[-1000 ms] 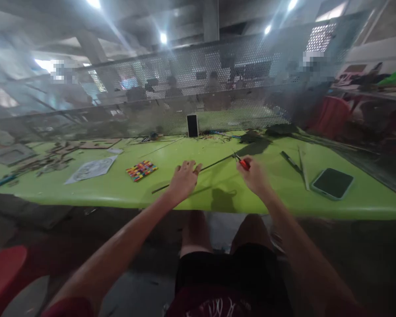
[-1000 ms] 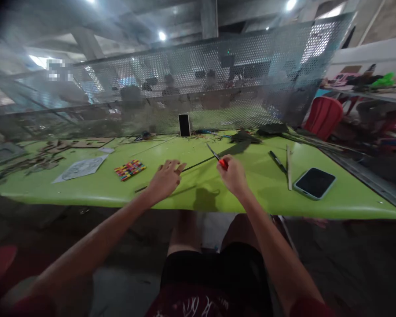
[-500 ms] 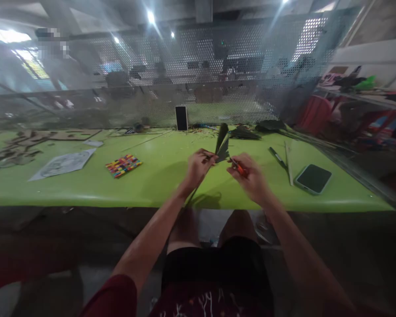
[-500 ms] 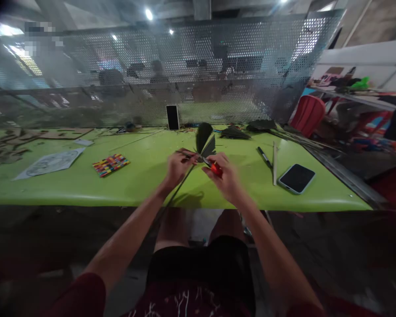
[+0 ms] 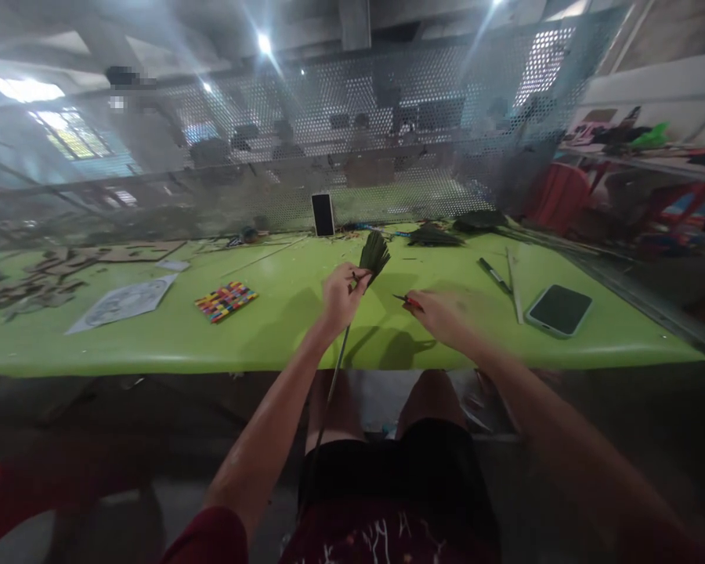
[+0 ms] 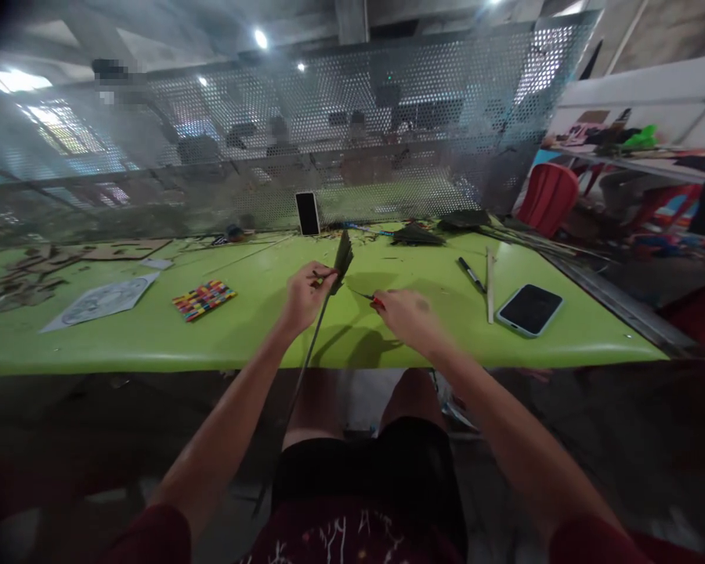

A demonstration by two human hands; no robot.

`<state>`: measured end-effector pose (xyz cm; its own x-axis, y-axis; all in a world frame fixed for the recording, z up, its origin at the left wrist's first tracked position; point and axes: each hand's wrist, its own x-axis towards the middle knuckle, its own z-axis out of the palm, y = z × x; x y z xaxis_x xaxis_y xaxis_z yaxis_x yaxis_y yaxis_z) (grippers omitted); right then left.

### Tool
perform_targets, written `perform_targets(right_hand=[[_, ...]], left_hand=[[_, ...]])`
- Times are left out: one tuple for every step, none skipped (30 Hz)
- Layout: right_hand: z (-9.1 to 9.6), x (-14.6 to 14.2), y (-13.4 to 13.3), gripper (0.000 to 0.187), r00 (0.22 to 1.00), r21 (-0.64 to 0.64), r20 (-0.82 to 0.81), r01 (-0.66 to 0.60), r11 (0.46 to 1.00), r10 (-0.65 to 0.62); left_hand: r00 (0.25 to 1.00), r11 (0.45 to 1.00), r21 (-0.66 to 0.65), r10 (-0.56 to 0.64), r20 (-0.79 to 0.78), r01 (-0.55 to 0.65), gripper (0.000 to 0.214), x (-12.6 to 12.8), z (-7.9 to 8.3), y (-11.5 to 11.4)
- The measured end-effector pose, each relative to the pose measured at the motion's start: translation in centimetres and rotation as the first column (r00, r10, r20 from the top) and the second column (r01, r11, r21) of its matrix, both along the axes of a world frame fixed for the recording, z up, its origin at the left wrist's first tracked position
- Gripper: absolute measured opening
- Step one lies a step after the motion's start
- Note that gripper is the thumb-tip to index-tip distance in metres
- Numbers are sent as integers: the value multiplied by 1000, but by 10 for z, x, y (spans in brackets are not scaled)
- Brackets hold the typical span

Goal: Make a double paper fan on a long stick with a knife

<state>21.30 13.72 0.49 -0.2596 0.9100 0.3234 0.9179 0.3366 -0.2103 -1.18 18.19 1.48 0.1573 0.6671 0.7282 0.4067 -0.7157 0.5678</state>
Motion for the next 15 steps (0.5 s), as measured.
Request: perform_targets(right_hand=[[1, -2, 0, 26, 1000, -18, 13, -6, 1000, 6], [2, -5, -1, 25, 1000, -40, 15, -12, 999, 12], [3, -9, -1, 25, 1000, -61, 7, -16, 998, 16], [5, -13, -2, 24, 1000, -80, -10, -22, 997, 21], [7, -17, -3, 24, 999, -96, -22, -29, 995, 27], [9, -21, -3, 24, 999, -107, -24, -36, 994, 33], [12, -26, -2, 26, 999, -116, -16, -41, 992, 39], [15, -30, -1, 27, 999, -122, -2, -48, 991, 48], [18, -33, 0, 28, 998, -126, 13, -51, 991, 54], [20, -36, 2, 29, 998, -130, 26, -53, 990, 57], [22, -38, 4, 29, 998, -132, 33, -54, 990, 59], [23, -39, 5, 29, 997, -134, 36, -56, 989, 62], [24, -40, 7, 29, 997, -139, 34, -59, 988, 65], [24, -40, 8, 29, 997, -143, 27, -62, 988, 66], [24, -40, 9, 29, 998, -148, 16, -65, 987, 68]], left_hand=[[1000, 1000, -7, -1, -11, 1, 20, -2, -1, 0], [1000, 1000, -11, -2, -23, 2, 20, -3, -1, 0], [999, 1000, -12, -2, -34, 2, 20, -5, -1, 0], [999, 1000, -11, -1, -43, 0, 20, -7, -2, 0], [999, 1000, -9, 0, -50, 0, 20, -8, -2, 0], [998, 1000, -7, -2, -55, 1, 20, -10, -1, -1], [998, 1000, -9, -7, -60, 6, 21, -12, -1, -2], [998, 1000, -12, -13, -65, 12, 21, -13, 0, -2], [997, 1000, -17, -17, -70, 16, 21, -15, 0, -3], [997, 1000, -20, -15, -75, 14, 22, -17, 0, -4], [997, 1000, -19, -7, -76, 6, 22, -19, 0, -5], [997, 1000, -18, 5, -73, -6, 22, -22, 0, -6], [998, 1000, -17, 17, -66, -18, 23, -24, -1, -7], [998, 999, -21, 26, -60, -27, 24, -27, -1, -7], [998, 999, -28, 30, -55, -32, 25, -29, -2, -8]])
